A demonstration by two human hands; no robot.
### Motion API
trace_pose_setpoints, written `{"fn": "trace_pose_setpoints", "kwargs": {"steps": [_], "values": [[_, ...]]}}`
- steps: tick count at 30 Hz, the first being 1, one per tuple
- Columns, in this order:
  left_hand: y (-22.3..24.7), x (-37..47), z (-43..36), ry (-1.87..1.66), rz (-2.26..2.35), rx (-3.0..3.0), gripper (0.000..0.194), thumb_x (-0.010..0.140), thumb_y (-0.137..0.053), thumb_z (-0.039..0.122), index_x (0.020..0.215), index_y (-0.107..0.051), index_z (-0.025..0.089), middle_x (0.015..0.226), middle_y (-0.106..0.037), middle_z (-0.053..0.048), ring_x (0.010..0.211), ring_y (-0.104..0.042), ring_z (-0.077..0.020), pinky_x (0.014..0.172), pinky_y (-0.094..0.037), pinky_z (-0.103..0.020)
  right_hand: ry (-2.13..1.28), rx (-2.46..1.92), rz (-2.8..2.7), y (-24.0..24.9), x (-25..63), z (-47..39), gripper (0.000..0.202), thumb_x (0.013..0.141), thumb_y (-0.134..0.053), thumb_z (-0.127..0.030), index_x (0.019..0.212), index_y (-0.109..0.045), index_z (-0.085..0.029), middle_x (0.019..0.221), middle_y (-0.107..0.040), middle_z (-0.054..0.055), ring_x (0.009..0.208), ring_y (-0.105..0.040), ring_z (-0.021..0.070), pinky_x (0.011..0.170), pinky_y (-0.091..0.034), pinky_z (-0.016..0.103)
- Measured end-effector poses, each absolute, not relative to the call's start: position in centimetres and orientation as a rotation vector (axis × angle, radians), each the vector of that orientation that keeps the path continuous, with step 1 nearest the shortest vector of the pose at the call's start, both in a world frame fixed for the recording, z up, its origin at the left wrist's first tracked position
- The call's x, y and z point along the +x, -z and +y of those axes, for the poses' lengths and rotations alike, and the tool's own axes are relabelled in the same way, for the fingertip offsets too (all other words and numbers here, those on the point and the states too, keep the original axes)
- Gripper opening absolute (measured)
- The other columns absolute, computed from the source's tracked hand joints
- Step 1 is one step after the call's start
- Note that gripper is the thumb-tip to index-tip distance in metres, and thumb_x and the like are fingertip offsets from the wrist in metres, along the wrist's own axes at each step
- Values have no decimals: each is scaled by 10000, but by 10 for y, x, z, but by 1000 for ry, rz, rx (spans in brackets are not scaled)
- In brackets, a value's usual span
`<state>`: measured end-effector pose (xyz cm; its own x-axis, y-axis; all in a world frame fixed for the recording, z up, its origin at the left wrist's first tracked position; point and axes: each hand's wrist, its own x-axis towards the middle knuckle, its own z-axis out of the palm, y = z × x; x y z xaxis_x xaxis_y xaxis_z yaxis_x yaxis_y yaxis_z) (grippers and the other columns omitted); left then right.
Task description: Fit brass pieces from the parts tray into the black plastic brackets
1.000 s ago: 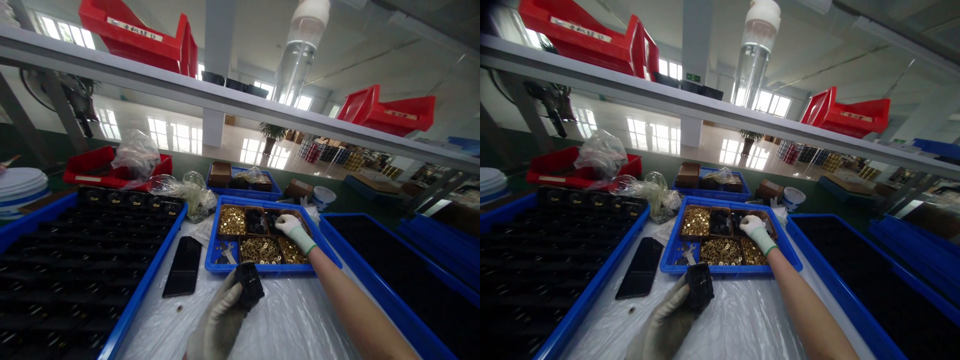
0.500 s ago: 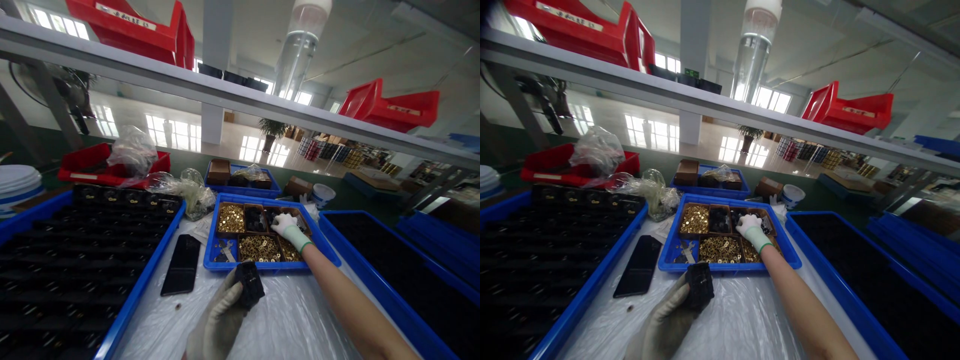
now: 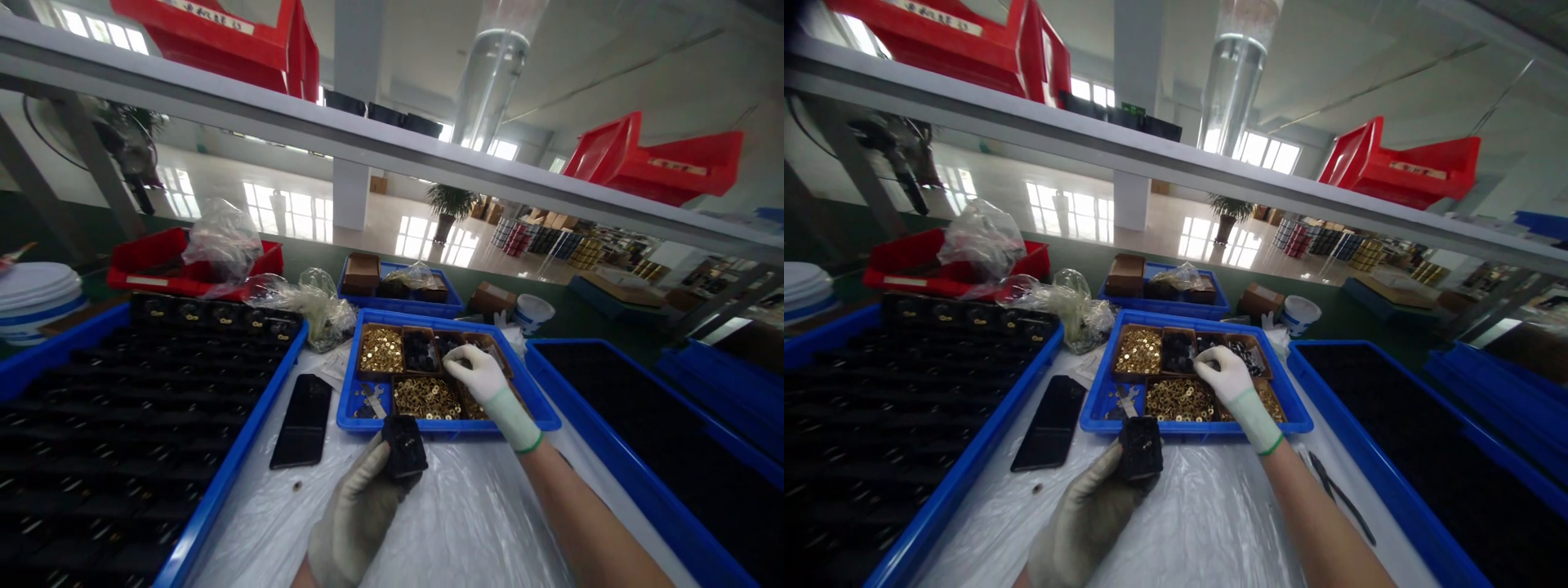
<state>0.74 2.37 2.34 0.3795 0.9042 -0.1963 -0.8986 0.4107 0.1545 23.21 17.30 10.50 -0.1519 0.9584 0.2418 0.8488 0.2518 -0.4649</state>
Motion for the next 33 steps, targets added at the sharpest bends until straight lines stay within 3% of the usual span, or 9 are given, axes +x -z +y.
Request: {"fn": "trace_pose_setpoints", "kwargs": {"steps": [3,7,15,20,23,28,33], "values": [[-22,6,25,-1178,271,27,166,886,-940,219,1050,-918,231,1195,-909,-81,1092,-829,-255,1000,-651,-375,-373,-1400,-2059,-109,218,126,143,985,-660,-258,947,-797,-249,1022,-817,45,1018,-759,248,950,-595,374],[-16,7,26,-1207,276,103,189,911,-911,196,1097,-906,232,1236,-895,-82,1163,-798,-274,1030,-643,-421,-445,-1104,-2050,-110,195,82,128,956,-721,-172,891,-770,-270,936,-777,20,958,-710,244,867,-543,393],[-23,10,23,-1182,255,225,317,822,-1023,367,1095,-918,243,1156,-907,-40,1026,-808,-236,959,-639,-339,-361,-1042,-2192,-100,170,67,213,901,-798,-57,873,-759,-264,890,-726,3,931,-653,240,821,-426,397],[-25,8,24,-1184,257,267,287,841,-1014,369,1085,-921,249,1147,-910,-29,1041,-799,-217,1056,-596,-333,-288,-1042,-2222,-97,167,64,191,924,-765,-70,899,-744,-258,905,-702,12,949,-638,242,830,-391,411],[-24,7,25,-1197,246,269,278,831,-1022,336,1088,-922,304,1179,-911,12,1034,-803,-192,1060,-585,-305,-268,-1043,-2231,-94,167,63,172,937,-759,-89,906,-735,-257,902,-693,15,952,-631,244,833,-393,413],[-22,5,25,-1209,237,343,272,869,-988,325,1130,-916,292,1112,-917,-8,951,-816,-198,887,-612,-285,-282,-1053,-2217,-88,166,62,160,938,-771,-110,865,-753,-253,874,-696,17,926,-646,241,819,-414,407],[-25,9,24,-1214,264,241,324,814,-1027,315,1112,-915,260,1158,-913,-31,1019,-823,-223,957,-634,-315,-484,-1081,-2315,-106,179,83,167,965,-784,-132,932,-848,-282,926,-766,8,931,-714,215,845,-509,358]]}}
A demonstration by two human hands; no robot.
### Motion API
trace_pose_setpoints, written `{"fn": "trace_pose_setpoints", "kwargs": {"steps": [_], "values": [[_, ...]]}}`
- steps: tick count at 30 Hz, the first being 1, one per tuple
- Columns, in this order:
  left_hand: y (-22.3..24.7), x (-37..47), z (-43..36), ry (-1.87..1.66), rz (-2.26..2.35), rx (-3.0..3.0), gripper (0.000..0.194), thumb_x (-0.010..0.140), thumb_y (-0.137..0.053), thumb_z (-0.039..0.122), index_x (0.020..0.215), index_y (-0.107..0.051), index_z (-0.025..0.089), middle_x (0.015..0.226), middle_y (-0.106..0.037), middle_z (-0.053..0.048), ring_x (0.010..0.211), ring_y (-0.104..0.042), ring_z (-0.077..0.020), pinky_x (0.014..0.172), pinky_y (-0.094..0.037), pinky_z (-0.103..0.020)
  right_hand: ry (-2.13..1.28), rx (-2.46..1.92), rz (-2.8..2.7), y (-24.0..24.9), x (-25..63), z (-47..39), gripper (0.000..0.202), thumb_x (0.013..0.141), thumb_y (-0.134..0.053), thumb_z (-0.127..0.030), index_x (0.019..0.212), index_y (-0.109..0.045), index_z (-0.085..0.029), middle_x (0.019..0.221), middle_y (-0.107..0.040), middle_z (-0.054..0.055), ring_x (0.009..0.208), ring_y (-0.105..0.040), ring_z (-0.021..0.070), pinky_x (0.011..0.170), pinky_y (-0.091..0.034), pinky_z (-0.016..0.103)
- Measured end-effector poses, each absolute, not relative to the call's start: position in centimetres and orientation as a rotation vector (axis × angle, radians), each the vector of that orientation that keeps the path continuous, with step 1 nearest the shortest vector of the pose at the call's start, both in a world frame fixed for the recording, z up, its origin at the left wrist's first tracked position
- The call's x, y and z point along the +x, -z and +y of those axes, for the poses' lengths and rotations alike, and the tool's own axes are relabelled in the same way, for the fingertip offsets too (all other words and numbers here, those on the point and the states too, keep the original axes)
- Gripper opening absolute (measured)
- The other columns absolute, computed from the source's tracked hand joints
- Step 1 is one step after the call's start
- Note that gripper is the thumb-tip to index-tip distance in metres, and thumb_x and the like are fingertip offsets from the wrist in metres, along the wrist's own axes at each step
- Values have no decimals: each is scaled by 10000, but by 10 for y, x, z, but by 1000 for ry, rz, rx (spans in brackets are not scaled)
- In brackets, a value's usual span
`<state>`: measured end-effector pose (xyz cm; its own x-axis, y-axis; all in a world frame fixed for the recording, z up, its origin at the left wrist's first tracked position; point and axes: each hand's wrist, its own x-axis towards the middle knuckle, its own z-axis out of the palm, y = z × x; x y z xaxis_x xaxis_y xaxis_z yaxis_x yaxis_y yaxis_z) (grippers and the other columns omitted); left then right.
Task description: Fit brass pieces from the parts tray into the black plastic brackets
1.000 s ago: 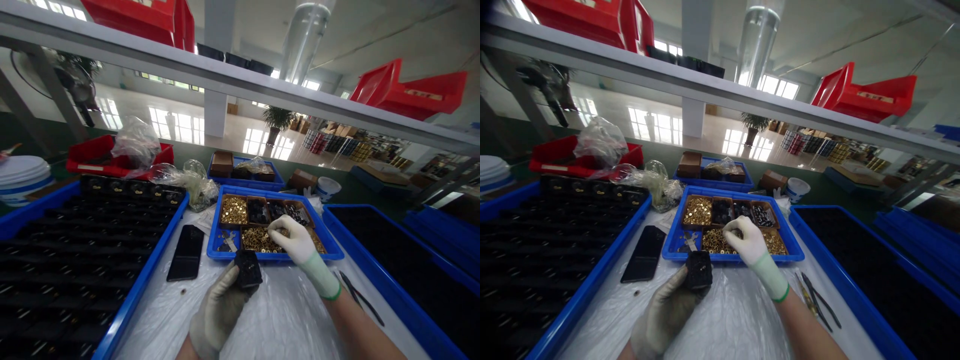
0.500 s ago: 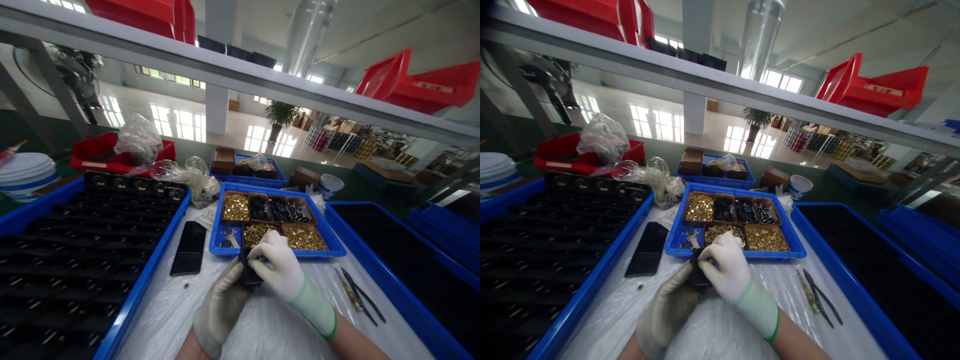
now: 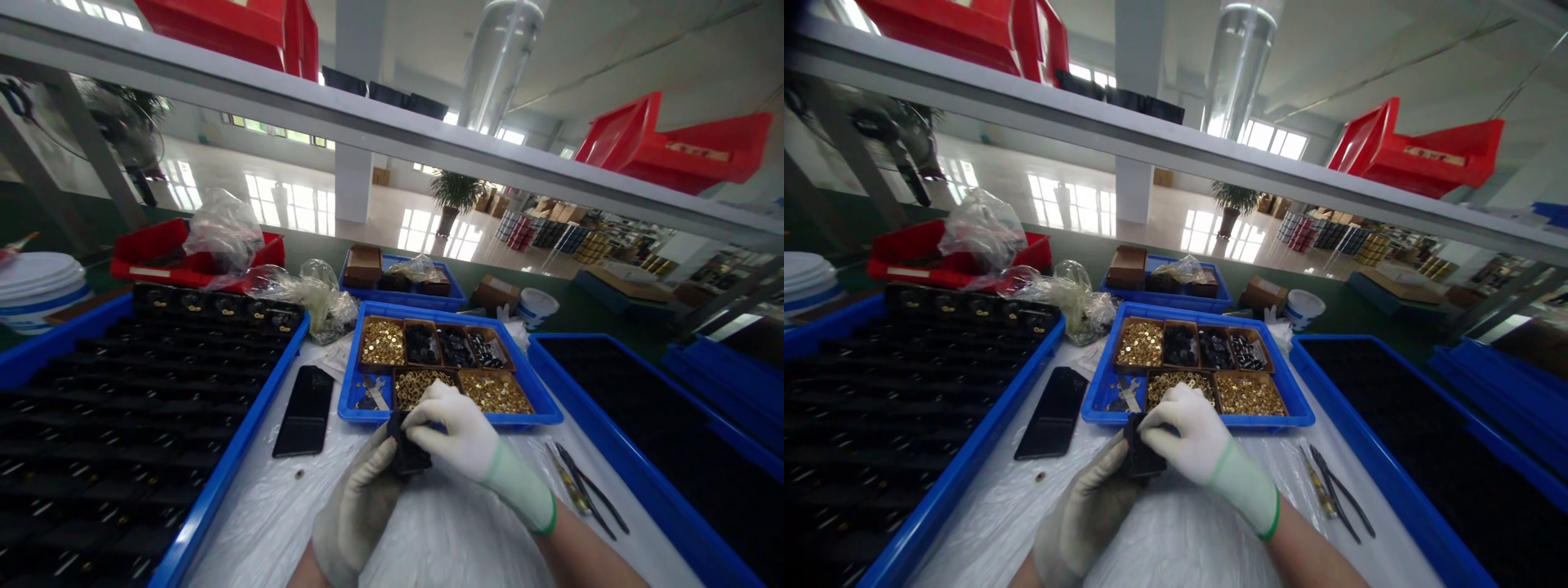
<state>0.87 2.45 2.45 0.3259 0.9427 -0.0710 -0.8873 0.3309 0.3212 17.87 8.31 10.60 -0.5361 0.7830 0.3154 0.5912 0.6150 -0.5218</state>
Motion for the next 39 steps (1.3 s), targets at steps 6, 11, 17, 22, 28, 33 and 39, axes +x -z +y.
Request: {"fn": "trace_pose_setpoints", "kwargs": {"steps": [6,11,17,22,28,33,39], "values": [[-34,11,22,-1167,249,50,177,856,-973,226,1023,-914,232,1092,-916,-50,1020,-836,-246,932,-656,-337,-171,-1716,-2283,-118,194,170,133,1020,-751,-179,1068,-862,-236,1130,-807,92,1202,-710,305,1090,-529,472],[-34,8,24,-1149,258,35,200,817,-1005,226,996,-919,242,1145,-915,-66,1063,-840,-270,947,-662,-360,-171,-1864,-2313,-107,184,220,320,1097,-770,-417,1333,-741,-201,1375,-736,102,1200,-729,276,1062,-631,512],[-35,8,23,-1169,256,26,308,761,-1054,239,1037,-919,218,1136,-917,-90,1029,-846,-267,942,-669,-360,-210,-1880,-2269,-103,175,226,383,1114,-751,-429,1428,-705,-215,1465,-699,116,1228,-732,287,1042,-660,501],[-32,8,23,-1174,319,-30,269,778,-1026,221,1023,-915,231,1176,-911,-85,1053,-844,-273,973,-669,-384,-228,-1835,-2211,-107,182,222,390,1108,-761,-434,1416,-707,-201,1447,-707,113,1221,-736,289,1038,-660,507],[-32,8,22,-1232,265,75,290,817,-1002,220,1090,-907,243,1211,-903,-68,1095,-826,-246,1023,-637,-359,-270,-1620,-2177,-114,191,170,142,1010,-796,-198,1146,-832,-218,1164,-781,68,1167,-736,258,1074,-599,425],[-28,12,25,-1265,229,210,317,815,-1014,274,1113,-904,271,1233,-897,-40,1114,-805,-218,1007,-623,-320,-375,-1273,-2177,-111,191,92,241,953,-782,-131,1115,-867,-289,1073,-779,43,1076,-734,263,954,-565,416],[-22,12,26,-1271,249,330,304,841,-998,334,1131,-910,301,1130,-899,-9,1059,-799,-224,1157,-573,-379,-231,-1159,-2245,-101,180,60,271,889,-839,-53,1061,-851,-263,982,-748,51,1032,-689,299,870,-452,429]]}}
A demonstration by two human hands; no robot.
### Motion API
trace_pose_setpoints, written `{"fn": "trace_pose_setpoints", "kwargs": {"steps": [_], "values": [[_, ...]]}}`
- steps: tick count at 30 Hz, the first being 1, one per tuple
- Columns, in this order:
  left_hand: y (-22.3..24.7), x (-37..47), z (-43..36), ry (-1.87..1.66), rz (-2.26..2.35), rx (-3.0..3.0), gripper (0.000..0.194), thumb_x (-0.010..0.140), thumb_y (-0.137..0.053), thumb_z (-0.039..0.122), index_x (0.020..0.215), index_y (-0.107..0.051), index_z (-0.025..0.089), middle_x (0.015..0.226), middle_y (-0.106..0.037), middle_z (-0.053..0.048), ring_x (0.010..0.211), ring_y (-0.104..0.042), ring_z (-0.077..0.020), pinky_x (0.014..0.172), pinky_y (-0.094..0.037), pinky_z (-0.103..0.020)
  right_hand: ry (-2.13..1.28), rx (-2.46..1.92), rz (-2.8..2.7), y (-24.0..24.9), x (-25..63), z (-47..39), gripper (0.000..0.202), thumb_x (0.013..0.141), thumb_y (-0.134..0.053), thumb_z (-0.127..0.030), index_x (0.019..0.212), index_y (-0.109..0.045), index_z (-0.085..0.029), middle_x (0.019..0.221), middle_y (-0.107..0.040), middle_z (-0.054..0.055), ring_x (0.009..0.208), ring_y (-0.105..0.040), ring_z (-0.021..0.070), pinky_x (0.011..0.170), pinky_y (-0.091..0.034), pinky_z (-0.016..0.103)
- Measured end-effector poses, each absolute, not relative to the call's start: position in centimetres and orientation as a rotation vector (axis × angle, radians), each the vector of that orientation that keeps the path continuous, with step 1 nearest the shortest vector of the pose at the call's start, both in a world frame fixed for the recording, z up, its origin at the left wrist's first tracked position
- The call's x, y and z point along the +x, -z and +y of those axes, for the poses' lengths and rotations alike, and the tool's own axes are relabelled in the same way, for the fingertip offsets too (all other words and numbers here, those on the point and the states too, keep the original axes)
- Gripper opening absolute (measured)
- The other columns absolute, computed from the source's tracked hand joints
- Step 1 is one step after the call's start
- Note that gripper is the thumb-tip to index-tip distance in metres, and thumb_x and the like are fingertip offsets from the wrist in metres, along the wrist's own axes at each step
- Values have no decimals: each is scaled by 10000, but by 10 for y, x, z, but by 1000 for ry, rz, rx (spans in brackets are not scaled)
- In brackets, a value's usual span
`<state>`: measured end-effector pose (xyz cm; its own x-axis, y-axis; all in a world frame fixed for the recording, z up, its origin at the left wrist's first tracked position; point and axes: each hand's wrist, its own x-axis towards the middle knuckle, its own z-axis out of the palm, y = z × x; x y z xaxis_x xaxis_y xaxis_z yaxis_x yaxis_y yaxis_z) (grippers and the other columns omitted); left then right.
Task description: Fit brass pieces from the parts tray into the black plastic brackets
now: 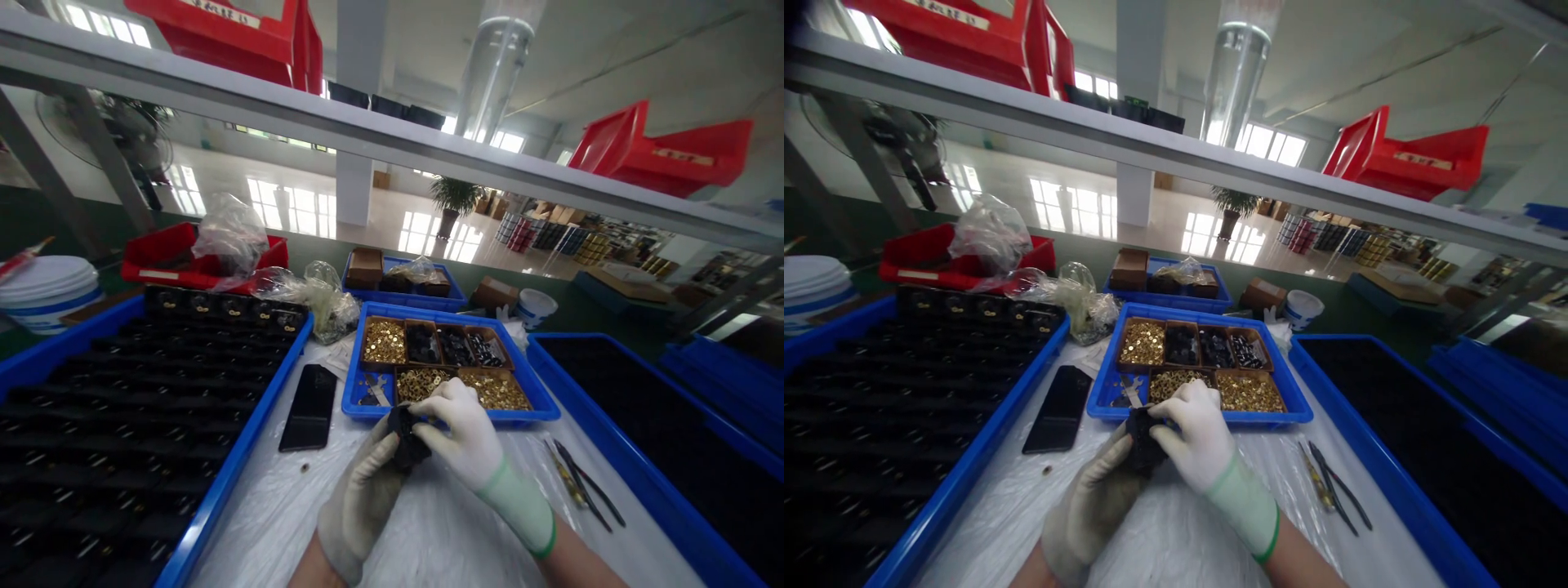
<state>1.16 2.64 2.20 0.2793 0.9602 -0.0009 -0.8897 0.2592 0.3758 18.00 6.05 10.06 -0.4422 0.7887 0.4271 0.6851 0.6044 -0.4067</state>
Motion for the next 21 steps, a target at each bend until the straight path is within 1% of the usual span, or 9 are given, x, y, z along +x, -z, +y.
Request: {"fn": "trace_pose_setpoints", "kwargs": {"steps": [3,6,9,13,17,19,21], "values": [[-26,10,25,-1265,261,378,275,849,-987,319,1113,-914,299,1121,-895,-14,1099,-798,-241,1184,-562,-400,-229,-1116,-2243,-98,177,61,270,889,-836,-40,1053,-836,-254,977,-741,44,1021,-680,290,863,-432,419],[-29,9,25,-1274,274,392,285,846,-988,331,1118,-914,291,1163,-889,-29,1267,-760,-281,1245,-520,-419,-226,-1114,-2229,-97,175,61,259,887,-833,-39,1039,-829,-248,965,-739,38,1003,-675,279,855,-421,413],[-29,8,26,-1270,271,403,314,832,-999,345,1129,-914,290,1125,-889,-36,1367,-718,-313,1290,-481,-449,-238,-1106,-2217,-96,174,60,248,893,-821,-44,1031,-828,-250,953,-737,31,983,-673,266,846,-425,406],[-26,7,27,-1265,256,390,279,843,-991,343,1110,-919,304,1097,-891,-32,1406,-700,-319,1310,-459,-461,-290,-1114,-2155,-88,173,61,260,886,-812,-46,1039,-831,-255,954,-742,26,965,-684,253,837,-447,394],[-20,7,27,-1262,275,394,357,838,-991,362,1182,-909,314,1197,-892,-43,1430,-687,-319,1314,-453,-456,-328,-1129,-2117,-79,171,61,271,865,-818,-23,1008,-820,-253,942,-743,17,949,-688,250,833,-455,391],[-19,7,27,-1258,289,396,393,826,-1001,362,1206,-904,329,1233,-890,-34,1410,-702,-309,1306,-462,-443,-308,-1116,-2120,-77,170,60,264,871,-814,-24,1007,-812,-252,950,-743,18,961,-686,254,841,-452,396],[-19,7,26,-1256,287,390,376,813,-1014,363,1175,-913,345,1221,-894,-18,1344,-738,-288,1284,-484,-420,-274,-1095,-2121,-76,168,57,266,889,-804,-39,1040,-808,-258,968,-742,20,978,-683,260,854,-450,405]]}}
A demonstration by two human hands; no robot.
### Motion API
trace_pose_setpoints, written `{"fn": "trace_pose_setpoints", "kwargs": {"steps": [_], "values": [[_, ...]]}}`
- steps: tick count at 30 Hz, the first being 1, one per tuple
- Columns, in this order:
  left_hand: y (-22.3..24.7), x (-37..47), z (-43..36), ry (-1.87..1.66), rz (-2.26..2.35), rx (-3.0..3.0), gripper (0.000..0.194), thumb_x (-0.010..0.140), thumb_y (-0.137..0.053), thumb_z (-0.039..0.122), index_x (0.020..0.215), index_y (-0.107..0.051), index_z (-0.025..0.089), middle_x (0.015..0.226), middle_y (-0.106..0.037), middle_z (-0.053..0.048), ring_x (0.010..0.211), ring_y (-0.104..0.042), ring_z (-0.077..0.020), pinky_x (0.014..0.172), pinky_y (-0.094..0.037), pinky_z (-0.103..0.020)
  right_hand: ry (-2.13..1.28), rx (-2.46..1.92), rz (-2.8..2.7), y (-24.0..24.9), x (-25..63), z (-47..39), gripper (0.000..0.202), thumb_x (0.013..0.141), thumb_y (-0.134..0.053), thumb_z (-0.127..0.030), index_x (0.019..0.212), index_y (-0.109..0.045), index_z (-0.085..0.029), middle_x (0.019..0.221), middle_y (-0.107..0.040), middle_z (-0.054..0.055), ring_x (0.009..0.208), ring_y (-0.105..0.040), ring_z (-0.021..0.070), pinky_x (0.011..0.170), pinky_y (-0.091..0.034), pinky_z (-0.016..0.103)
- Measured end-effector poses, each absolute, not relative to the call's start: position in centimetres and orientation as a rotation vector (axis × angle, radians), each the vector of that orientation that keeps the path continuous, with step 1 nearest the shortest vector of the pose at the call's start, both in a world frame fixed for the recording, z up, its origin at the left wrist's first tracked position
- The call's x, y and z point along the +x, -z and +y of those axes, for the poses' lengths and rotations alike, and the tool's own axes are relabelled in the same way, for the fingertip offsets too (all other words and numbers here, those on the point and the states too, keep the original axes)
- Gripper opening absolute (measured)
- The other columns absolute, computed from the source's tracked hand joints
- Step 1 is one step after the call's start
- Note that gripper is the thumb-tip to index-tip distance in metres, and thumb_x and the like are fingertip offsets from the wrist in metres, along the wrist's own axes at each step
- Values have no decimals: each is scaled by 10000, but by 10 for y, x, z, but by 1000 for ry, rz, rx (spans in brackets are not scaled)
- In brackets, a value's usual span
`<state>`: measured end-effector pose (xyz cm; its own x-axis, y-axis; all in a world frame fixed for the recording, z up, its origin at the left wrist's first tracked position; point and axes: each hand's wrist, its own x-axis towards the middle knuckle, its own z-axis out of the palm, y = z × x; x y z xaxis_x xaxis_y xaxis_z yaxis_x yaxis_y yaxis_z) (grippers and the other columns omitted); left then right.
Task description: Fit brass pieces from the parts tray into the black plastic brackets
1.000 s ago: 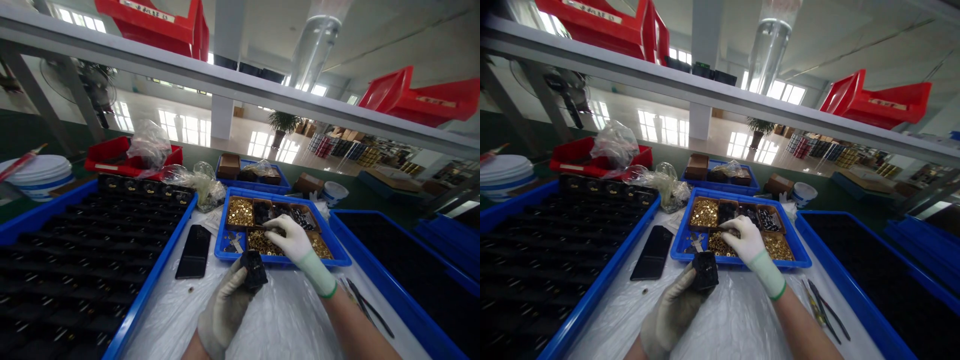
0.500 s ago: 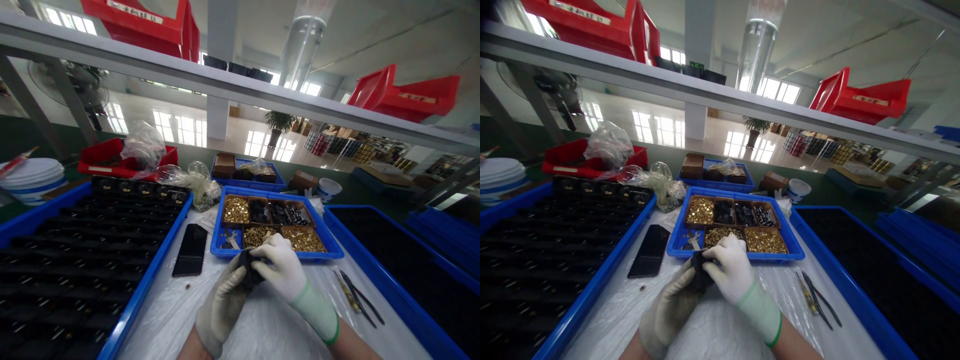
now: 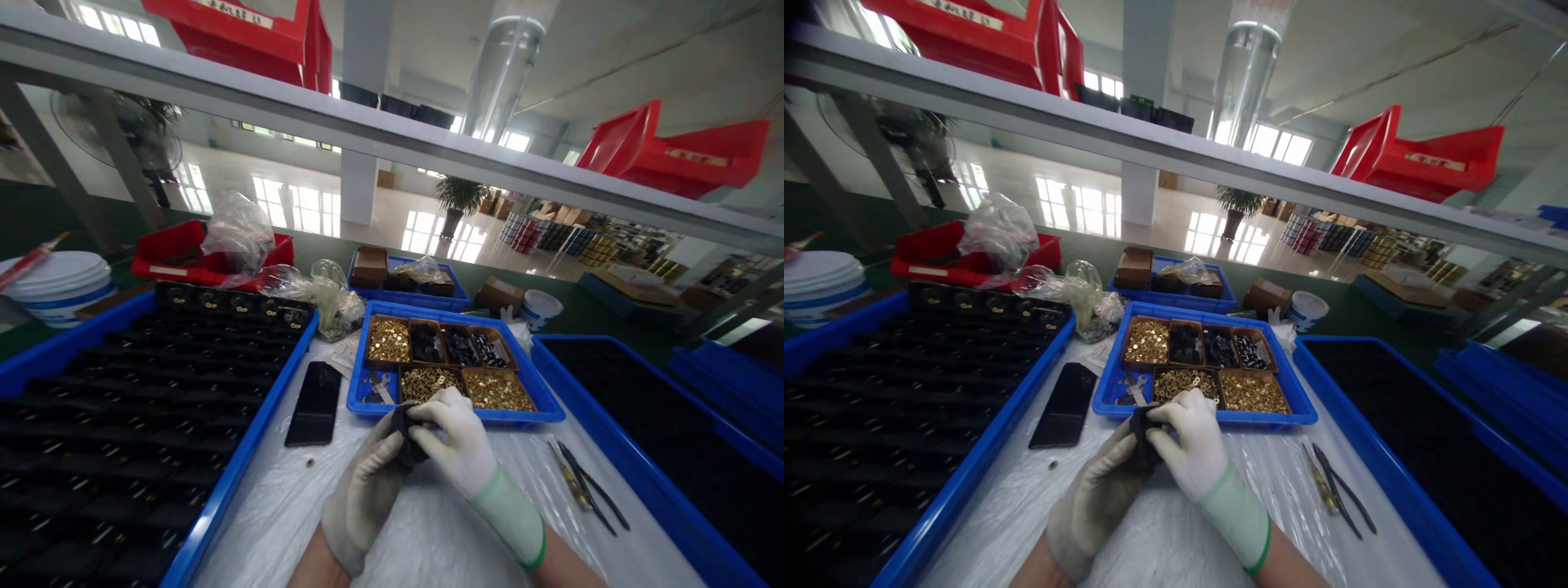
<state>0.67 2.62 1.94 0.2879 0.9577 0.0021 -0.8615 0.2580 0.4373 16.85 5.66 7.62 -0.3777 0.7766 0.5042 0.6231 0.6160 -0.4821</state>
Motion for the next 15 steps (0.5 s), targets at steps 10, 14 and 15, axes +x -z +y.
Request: {"fn": "trace_pose_setpoints", "kwargs": {"steps": [10,14,15], "values": [[-30,4,25,-1264,303,398,355,809,-1016,390,1143,-921,311,1108,-907,-22,1148,-796,-263,1213,-534,-391,-89,-1078,-2087,-74,165,44,122,1002,-666,-141,975,-732,-240,983,-705,42,982,-665,265,850,-421,416],[-29,5,25,-1267,266,412,292,847,-983,369,1127,-921,311,1073,-904,-19,1219,-782,-279,1221,-523,-394,-82,-1079,-2077,-73,164,44,126,1010,-642,-146,998,-726,-239,1002,-705,47,987,-662,262,850,-422,415],[-29,5,25,-1272,255,413,277,854,-977,363,1120,-921,311,1070,-903,-17,1228,-780,-281,1227,-519,-398,-76,-1070,-2068,-73,164,44,160,1015,-630,-143,1066,-743,-244,1025,-709,50,997,-663,262,857,-427,418]]}}
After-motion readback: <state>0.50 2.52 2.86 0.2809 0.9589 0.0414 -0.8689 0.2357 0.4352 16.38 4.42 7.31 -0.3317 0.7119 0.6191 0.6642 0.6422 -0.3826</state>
